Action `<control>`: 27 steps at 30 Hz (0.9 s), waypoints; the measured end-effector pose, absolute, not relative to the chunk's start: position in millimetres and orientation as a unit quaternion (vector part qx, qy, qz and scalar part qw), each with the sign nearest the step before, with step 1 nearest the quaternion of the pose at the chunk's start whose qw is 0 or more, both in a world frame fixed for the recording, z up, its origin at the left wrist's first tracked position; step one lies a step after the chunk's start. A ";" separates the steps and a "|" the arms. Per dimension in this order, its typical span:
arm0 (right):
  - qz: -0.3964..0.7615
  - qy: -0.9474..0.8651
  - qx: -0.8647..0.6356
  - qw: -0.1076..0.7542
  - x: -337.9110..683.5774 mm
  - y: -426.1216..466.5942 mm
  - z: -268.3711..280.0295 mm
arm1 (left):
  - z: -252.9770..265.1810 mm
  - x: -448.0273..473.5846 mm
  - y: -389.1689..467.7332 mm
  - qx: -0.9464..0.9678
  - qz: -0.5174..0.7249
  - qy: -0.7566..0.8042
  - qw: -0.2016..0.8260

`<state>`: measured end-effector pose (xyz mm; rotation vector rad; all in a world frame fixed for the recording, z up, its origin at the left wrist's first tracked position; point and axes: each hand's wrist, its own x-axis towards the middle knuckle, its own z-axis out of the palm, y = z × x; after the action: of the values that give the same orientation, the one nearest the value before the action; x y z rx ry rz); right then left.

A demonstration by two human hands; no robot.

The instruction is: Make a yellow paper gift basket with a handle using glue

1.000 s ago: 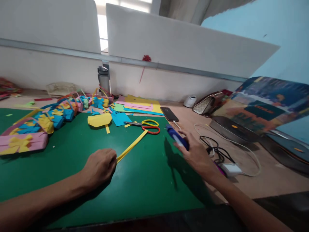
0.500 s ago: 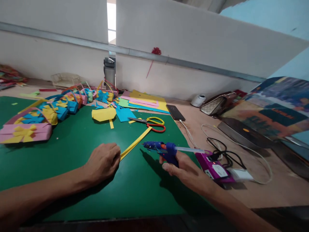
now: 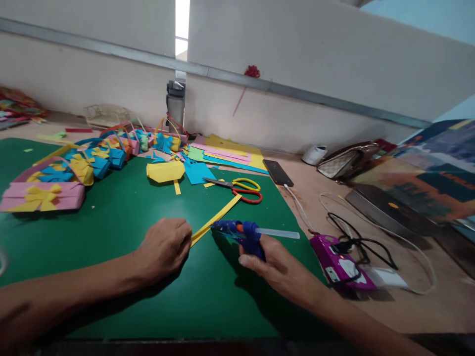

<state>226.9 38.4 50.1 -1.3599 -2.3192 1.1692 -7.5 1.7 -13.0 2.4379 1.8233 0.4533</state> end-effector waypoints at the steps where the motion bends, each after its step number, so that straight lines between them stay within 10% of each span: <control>1: 0.394 -0.786 -0.465 0.104 227.1 38.9 50.6 | -12.9 -7.6 1.7 0.791 0.146 0.593 0.033; 27: 0.365 -0.810 -0.453 0.072 222.3 36.2 53.6 | -18.0 -10.9 2.1 0.792 0.169 0.586 0.033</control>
<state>222.3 36.2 53.6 -1.3619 -2.4334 1.0970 -10.9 2.1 -18.0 2.4366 1.8029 0.5204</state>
